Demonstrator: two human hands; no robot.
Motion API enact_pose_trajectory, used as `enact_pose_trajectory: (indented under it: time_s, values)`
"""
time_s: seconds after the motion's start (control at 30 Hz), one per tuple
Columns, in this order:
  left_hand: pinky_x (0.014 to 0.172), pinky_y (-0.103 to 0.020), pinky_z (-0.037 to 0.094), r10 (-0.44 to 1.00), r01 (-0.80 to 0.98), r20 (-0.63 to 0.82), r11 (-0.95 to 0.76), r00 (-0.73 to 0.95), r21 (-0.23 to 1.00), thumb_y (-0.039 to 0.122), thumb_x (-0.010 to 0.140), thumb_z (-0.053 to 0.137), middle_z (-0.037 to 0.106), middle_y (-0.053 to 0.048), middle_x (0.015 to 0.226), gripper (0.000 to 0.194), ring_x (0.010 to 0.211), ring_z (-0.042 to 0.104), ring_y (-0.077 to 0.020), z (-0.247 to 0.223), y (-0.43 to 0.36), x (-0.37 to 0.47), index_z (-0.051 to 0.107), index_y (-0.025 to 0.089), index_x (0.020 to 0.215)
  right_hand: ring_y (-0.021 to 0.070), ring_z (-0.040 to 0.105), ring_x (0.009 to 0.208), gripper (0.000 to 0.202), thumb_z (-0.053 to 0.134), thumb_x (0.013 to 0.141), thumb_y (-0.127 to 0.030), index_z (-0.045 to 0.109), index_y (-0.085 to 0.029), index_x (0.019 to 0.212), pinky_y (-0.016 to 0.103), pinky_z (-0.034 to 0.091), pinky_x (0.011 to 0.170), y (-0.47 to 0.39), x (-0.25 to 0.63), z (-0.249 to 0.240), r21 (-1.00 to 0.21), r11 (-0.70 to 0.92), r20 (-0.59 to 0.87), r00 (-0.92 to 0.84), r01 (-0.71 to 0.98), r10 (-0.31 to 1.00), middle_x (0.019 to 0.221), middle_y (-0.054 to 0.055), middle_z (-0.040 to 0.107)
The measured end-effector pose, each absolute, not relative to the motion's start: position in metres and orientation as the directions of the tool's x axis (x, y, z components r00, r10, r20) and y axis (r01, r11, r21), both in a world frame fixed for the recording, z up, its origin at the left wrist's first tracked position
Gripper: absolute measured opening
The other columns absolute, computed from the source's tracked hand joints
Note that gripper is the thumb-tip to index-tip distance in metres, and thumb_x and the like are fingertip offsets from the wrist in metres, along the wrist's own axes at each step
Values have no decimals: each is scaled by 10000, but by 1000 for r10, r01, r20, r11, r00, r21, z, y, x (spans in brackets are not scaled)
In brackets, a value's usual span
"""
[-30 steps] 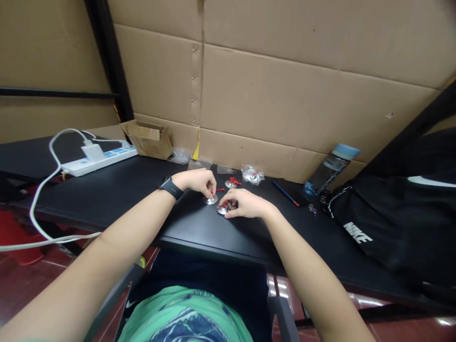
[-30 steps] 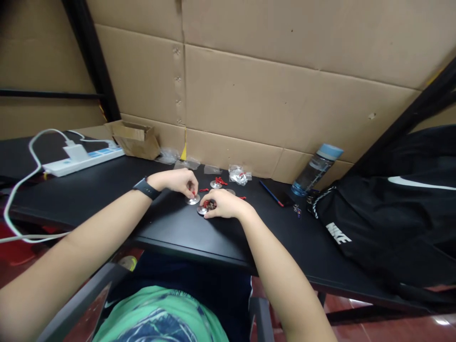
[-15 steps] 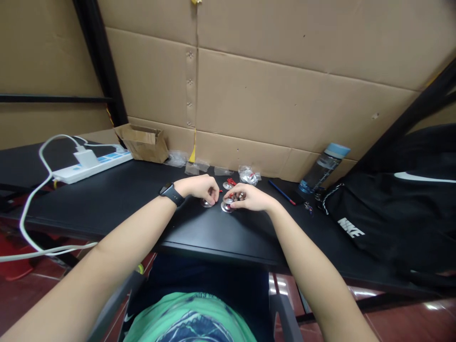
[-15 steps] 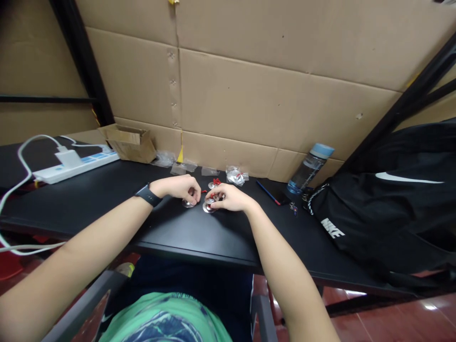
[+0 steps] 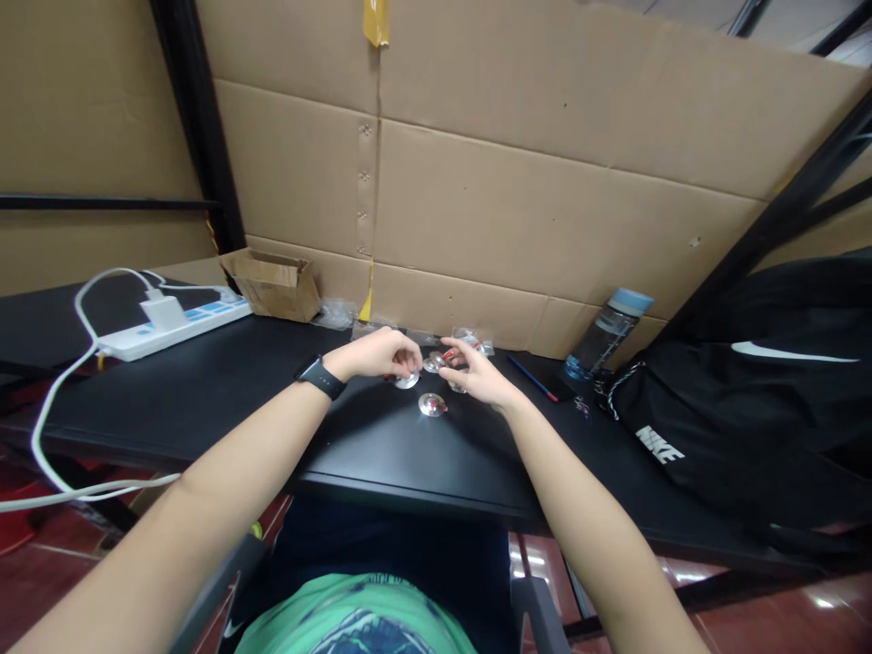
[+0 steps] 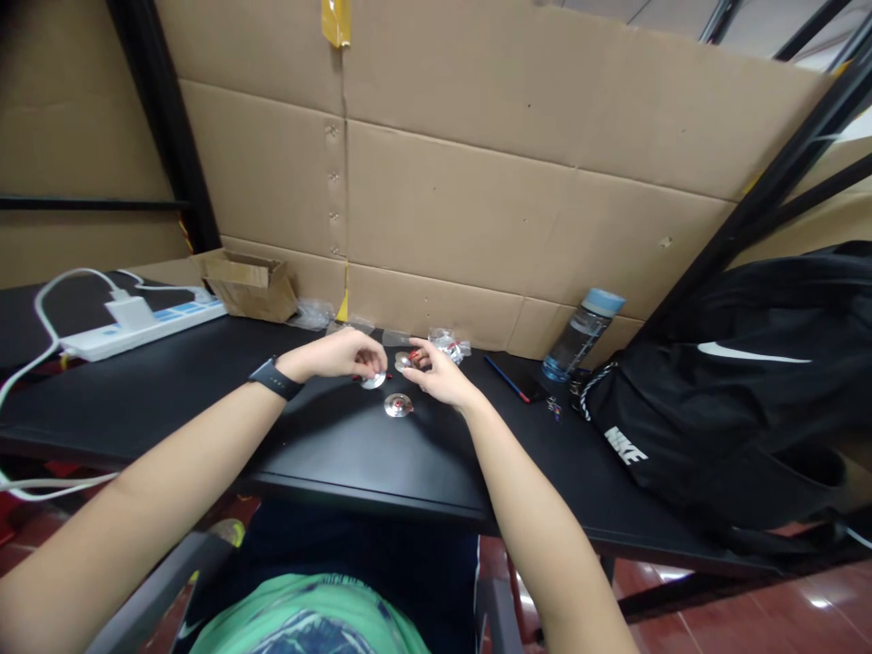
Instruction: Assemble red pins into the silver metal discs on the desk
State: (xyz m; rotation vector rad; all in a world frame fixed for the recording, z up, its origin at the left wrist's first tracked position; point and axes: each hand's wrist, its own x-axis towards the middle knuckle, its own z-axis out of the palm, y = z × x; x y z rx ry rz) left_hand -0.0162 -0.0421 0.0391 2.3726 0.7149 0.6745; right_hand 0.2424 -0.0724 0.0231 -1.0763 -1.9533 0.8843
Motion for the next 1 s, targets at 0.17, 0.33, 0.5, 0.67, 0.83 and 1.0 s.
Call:
enact_pose_trajectory:
  time_s: [0.17, 0.33, 0.5, 0.67, 0.83, 1.0]
  values:
    - [760, -265, 560, 701, 94, 564, -659, 437, 746, 300, 768, 785, 750, -70, 914, 253, 763, 705, -152, 41, -49, 4, 709, 146, 953, 195, 632, 1076, 661, 793, 764, -346, 559, -277, 1378, 321, 551, 902, -79, 235, 30, -940, 338, 296, -382, 46, 875, 1235, 68, 618]
    - [791, -299, 575, 740, -156, 570, -554, 357, 818, 289, 716, 836, 705, -70, 1019, 384, 791, 701, -146, 37, -61, 23, 629, 146, 1006, 224, 637, 1121, 603, 824, 745, -365, 622, -283, 1306, 328, 575, 887, -89, 227, 38, -948, 286, 319, -399, -140, 860, 1347, 66, 606]
    - [863, -320, 570, 802, -272, 549, -488, 234, 829, 289, 704, 844, 639, -75, 1186, 438, 869, 695, -142, 29, -61, 31, 595, 170, 1043, 211, 657, 1076, 731, 856, 702, -338, 570, -318, 1374, 344, 594, 883, -92, 229, 41, -945, 305, 326, -414, -116, 850, 1336, 59, 580]
    - [893, -337, 563, 814, -288, 537, -471, 222, 834, 306, 702, 846, 640, -67, 1165, 445, 914, 689, -154, 21, -53, 31, 585, 175, 1037, 195, 685, 1026, 673, 854, 703, -346, 603, -297, 1325, 347, 589, 897, -92, 223, 34, -940, 324, 339, -379, -106, 861, 1328, 60, 586]
    - [882, -334, 560, 821, -317, 529, -455, 213, 832, 306, 690, 860, 645, -62, 1131, 437, 924, 692, -166, 20, -52, 30, 597, 169, 1010, 180, 707, 949, 610, 855, 716, -330, 649, -253, 1285, 357, 571, 922, -92, 215, 29, -931, 312, 358, -303, -190, 883, 1183, 52, 683]
    - [880, -331, 552, 815, -304, 526, -451, 245, 839, 327, 704, 850, 653, -46, 1080, 417, 919, 695, -169, 20, -52, 30, 586, 169, 986, 184, 730, 911, 619, 856, 713, -329, 657, -270, 1296, 319, 597, 805, -95, 214, 32, -946, 220, 291, -327, -237, 899, 1227, 55, 682]
